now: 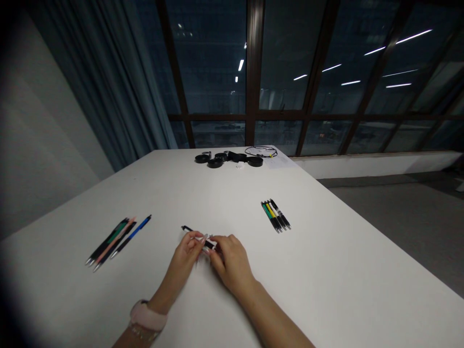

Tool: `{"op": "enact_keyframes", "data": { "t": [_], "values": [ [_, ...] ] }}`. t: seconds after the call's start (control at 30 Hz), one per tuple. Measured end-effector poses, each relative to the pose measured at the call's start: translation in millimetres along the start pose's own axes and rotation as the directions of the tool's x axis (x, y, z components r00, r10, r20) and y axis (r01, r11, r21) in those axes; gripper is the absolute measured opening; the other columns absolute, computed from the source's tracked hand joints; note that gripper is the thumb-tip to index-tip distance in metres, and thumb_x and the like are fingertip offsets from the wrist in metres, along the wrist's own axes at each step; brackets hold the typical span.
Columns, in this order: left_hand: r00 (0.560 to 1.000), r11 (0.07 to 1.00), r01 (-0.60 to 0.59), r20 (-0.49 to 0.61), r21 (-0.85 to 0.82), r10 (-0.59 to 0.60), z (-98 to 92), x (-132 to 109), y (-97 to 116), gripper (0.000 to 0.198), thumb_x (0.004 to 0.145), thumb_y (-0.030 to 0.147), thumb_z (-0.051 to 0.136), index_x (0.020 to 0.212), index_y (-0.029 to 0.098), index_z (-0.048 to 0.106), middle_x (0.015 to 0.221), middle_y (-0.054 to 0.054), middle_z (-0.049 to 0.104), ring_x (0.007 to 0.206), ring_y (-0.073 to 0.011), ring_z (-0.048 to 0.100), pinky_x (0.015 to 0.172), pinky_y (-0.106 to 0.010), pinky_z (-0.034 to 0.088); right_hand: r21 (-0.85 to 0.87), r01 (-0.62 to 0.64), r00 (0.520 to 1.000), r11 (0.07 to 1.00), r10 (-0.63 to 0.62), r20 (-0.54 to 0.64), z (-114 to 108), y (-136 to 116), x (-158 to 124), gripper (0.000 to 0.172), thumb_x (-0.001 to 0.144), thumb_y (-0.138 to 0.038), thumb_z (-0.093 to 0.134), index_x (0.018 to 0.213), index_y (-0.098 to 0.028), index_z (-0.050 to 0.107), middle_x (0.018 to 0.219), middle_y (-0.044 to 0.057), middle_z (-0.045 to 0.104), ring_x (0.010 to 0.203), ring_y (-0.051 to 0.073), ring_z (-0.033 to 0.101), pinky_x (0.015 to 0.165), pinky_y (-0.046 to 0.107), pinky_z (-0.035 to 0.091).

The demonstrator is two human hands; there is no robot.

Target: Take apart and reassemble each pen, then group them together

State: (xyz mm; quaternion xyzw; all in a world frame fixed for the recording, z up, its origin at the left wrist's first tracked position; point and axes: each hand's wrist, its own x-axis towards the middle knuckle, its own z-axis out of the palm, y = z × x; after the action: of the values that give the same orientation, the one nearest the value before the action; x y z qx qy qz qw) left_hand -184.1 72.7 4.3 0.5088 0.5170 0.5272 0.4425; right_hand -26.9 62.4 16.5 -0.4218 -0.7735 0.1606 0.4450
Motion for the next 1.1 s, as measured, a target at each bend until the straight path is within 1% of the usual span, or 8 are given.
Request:
{"op": "enact_keyframes", "data": {
  "t": [0.13, 0.23, 0.47, 0.63, 0.8, 0.97, 1.03, 1.1],
  "values": [
    [0.997, 1.000, 0.010, -0.076, -0.012, -0.011, -3.0, 4, 0, 0.043, 0.073, 0.058, 0.064, 0.089, 0.020, 0.050, 0.058, 0.005, 0.058, 0.050, -0.0110, 0.050, 0.049, -0.022, 0.033, 0.025, -0.088, 0.994, 0.996, 0.089, -0.058, 0, 3, 0, 0.023, 0.095, -0.024, 0.046, 0.114, -0.020, 0.057, 0.088, 0.005, 0.066, 0.080, 0.019, 0.061, 0.075, 0.032, 0.049],
    [0.992, 1.000, 0.016, -0.122, -0.017, -0.017, -4.5, 6, 0, 0.045, 0.070, 0.059, 0.065, 0.087, 0.020, 0.051, 0.057, 0.005, 0.059, 0.050, -0.0113, 0.051, 0.047, -0.022, 0.033, 0.077, -0.130, 0.987, 0.989, 0.136, -0.081, 2, 6, -1, 0.026, 0.096, -0.022, 0.041, 0.118, -0.019, 0.052, 0.090, 0.005, 0.065, 0.080, 0.018, 0.062, 0.073, 0.030, 0.049],
    [0.996, 1.000, 0.024, -0.085, -0.003, -0.024, -2.4, 5, -1, 0.043, 0.072, 0.058, 0.064, 0.090, 0.020, 0.051, 0.061, 0.003, 0.061, 0.050, -0.0115, 0.051, 0.049, -0.022, 0.034, 0.091, -0.006, 0.996, 0.996, 0.014, -0.083, 3, 1, -2, 0.028, 0.092, -0.017, 0.043, 0.120, -0.018, 0.050, 0.087, 0.006, 0.063, 0.076, 0.017, 0.061, 0.066, 0.028, 0.050],
    [0.997, 1.000, 0.028, -0.067, 0.013, -0.027, -1.1, 2, 1, 0.040, 0.073, 0.055, 0.064, 0.089, 0.021, 0.051, 0.061, 0.004, 0.061, 0.057, -0.0136, 0.056, 0.054, -0.023, 0.038, 0.097, -0.009, 0.999, 0.995, 0.013, -0.047, 4, 3, -2, 0.030, 0.092, -0.017, 0.043, 0.122, -0.018, 0.049, 0.088, 0.006, 0.064, 0.076, 0.017, 0.061, 0.066, 0.028, 0.050],
    [0.998, 1.000, 0.019, -0.061, 0.021, -0.017, -1.8, 3, 0, 0.039, 0.073, 0.055, 0.064, 0.089, 0.021, 0.052, 0.060, 0.004, 0.061, 0.056, -0.0135, 0.056, 0.053, -0.023, 0.037, 0.098, -0.037, 0.999, 0.994, 0.037, -0.004, 4, 2, -2, 0.029, 0.094, -0.020, 0.042, 0.123, -0.018, 0.048, 0.089, 0.006, 0.065, 0.076, 0.017, 0.061, 0.064, 0.027, 0.049],
    [0.996, 1.000, 0.016, -0.084, 0.022, -0.014, -3.7, 6, -3, 0.040, 0.074, 0.055, 0.063, 0.089, 0.020, 0.051, 0.060, 0.004, 0.061, 0.054, -0.0127, 0.054, 0.051, -0.022, 0.035, -0.009, -0.143, 0.987, 0.990, 0.142, -0.072, 0, 6, 2, 0.028, 0.097, -0.022, 0.035, 0.121, -0.017, 0.049, 0.093, 0.008, 0.068, 0.075, 0.018, 0.064, 0.065, 0.028, 0.048],
    [0.995, 1.000, 0.013, -0.100, 0.028, -0.010, -4.7, 6, -3, 0.040, 0.074, 0.056, 0.063, 0.089, 0.020, 0.051, 0.059, 0.004, 0.061, 0.054, -0.0127, 0.054, 0.050, -0.022, 0.035, -0.110, -0.211, 0.975, 0.971, 0.202, -0.087, -2, 12, 3, 0.029, 0.097, -0.020, 0.033, 0.121, -0.016, 0.048, 0.094, 0.010, 0.069, 0.076, 0.019, 0.066, 0.066, 0.030, 0.048],
    [0.994, 0.999, 0.013, -0.110, 0.038, -0.008, -5.5, 6, -2, 0.041, 0.074, 0.057, 0.063, 0.089, 0.021, 0.052, 0.059, 0.004, 0.061, 0.052, -0.0125, 0.053, 0.049, -0.022, 0.034, -0.251, -0.234, 0.972, 0.939, 0.231, -0.042, -2, 17, 3, 0.029, 0.096, -0.020, 0.036, 0.121, -0.014, 0.049, 0.087, 0.011, 0.071, 0.074, 0.022, 0.068, 0.064, 0.031, 0.047]
  ]
}}
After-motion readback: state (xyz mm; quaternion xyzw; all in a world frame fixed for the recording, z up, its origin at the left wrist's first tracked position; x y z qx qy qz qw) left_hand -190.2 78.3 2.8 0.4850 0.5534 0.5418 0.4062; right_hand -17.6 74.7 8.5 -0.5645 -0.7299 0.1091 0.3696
